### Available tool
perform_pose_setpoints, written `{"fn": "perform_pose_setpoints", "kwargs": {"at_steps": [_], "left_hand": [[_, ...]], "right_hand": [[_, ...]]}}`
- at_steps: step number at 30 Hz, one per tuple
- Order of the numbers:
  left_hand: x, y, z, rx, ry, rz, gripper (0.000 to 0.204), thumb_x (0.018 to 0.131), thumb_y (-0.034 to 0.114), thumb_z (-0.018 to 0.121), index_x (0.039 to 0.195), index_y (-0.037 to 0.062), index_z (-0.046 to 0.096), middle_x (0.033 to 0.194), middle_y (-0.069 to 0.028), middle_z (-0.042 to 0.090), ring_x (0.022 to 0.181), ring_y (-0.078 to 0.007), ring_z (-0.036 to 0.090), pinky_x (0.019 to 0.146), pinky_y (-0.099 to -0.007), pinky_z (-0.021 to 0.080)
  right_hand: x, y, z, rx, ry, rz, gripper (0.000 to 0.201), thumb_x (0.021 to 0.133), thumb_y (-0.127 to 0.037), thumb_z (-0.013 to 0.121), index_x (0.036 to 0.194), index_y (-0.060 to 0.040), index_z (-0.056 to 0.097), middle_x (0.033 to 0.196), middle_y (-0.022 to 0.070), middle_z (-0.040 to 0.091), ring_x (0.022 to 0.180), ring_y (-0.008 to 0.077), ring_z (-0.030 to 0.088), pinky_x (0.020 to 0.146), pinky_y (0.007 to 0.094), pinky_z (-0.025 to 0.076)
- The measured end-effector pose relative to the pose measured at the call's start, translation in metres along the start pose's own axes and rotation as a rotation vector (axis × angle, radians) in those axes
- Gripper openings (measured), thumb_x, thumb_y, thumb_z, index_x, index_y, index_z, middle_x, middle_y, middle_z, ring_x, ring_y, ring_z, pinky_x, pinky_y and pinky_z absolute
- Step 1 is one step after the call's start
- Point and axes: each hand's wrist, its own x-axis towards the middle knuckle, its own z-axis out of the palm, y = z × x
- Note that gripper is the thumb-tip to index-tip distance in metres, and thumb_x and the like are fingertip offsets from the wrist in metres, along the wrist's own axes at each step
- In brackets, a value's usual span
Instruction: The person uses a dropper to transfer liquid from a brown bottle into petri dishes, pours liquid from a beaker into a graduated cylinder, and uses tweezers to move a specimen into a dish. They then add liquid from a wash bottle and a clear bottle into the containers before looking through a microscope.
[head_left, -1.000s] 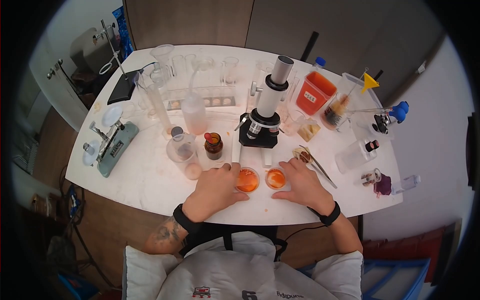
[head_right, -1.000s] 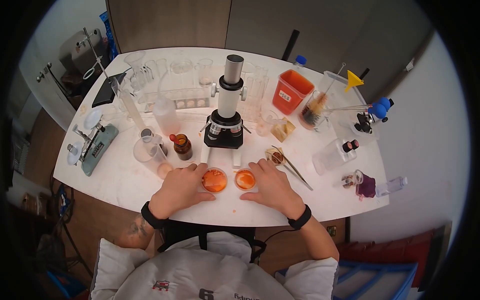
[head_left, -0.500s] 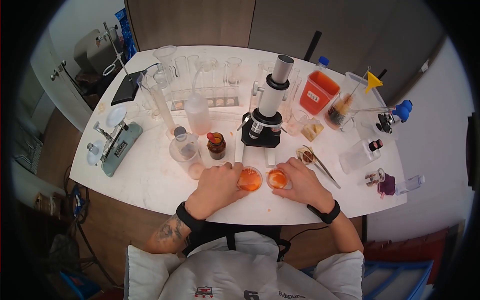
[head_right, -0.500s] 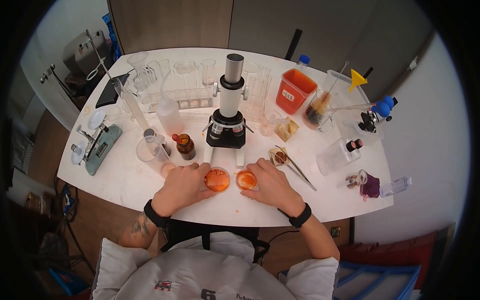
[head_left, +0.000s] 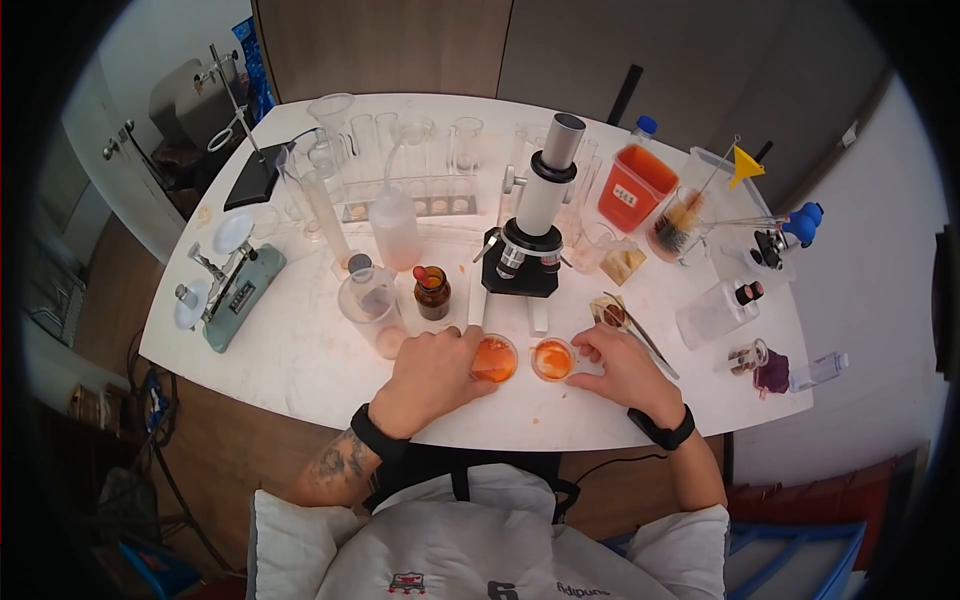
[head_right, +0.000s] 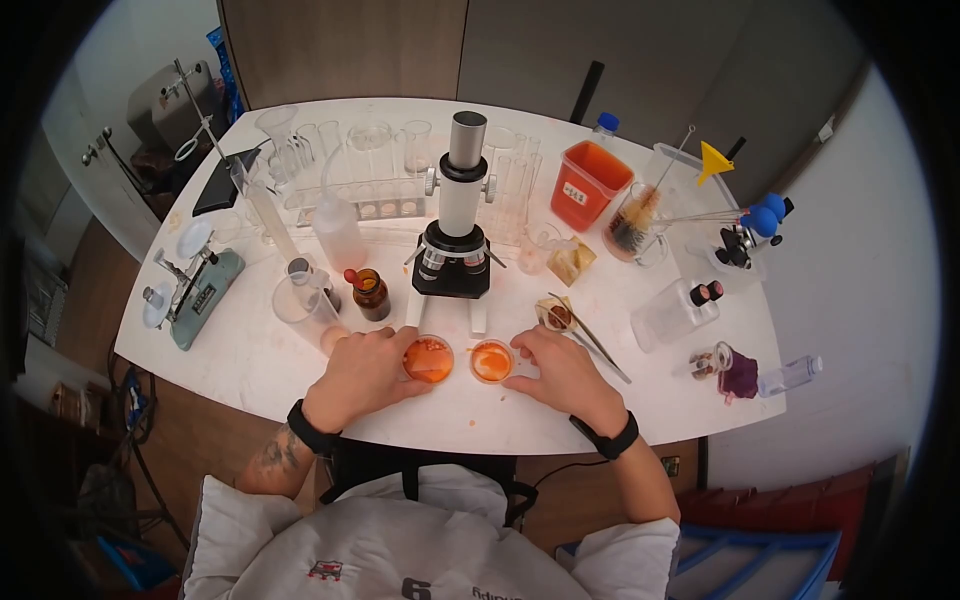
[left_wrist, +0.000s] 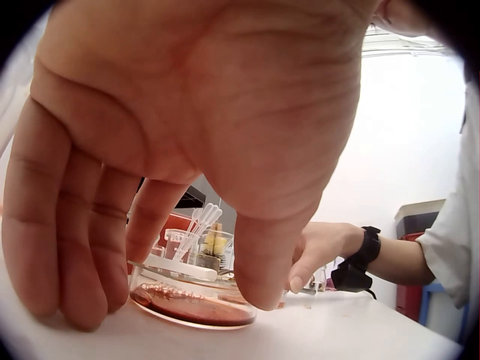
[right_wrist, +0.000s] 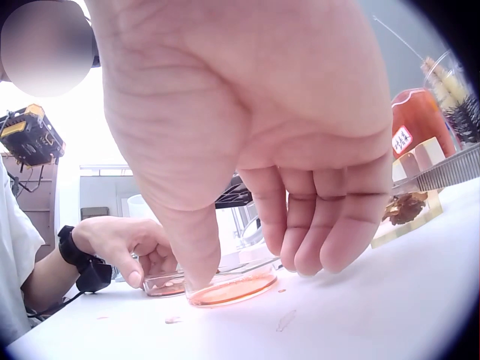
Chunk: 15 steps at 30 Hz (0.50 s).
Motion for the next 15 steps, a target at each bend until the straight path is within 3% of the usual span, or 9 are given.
{"fn": "perform_pose_setpoints", "kwargs": {"at_steps": [9, 15], "left_hand": [[-0.016, -0.003, -0.015, -0.014, 0.033, 0.0, 0.063, 0.078, 0.044, 0.089, 0.119, 0.003, 0.065, 0.09, -0.0145, 0.073, 0.079, -0.0335, 0.074, 0.067, -0.0449, 0.056], [-0.022, -0.003, -0.019, -0.001, 0.084, 0.01, 0.065, 0.078, 0.046, 0.089, 0.119, 0.0018, 0.066, 0.091, -0.015, 0.073, 0.078, -0.0335, 0.074, 0.068, -0.0432, 0.054]], "right_hand": [[0.002, 0.003, 0.001, -0.101, -0.015, -0.038, 0.034, 0.08, -0.015, 0.089, 0.106, -0.0008, 0.073, 0.092, 0.0118, 0.067, 0.084, 0.0266, 0.068, 0.077, 0.0364, 0.056], [-0.002, 0.004, -0.004, 0.033, 0.054, -0.044, 0.027, 0.081, -0.007, 0.087, 0.104, 0.0009, 0.075, 0.089, 0.0113, 0.068, 0.076, 0.0225, 0.067, 0.072, 0.0332, 0.056]]}}
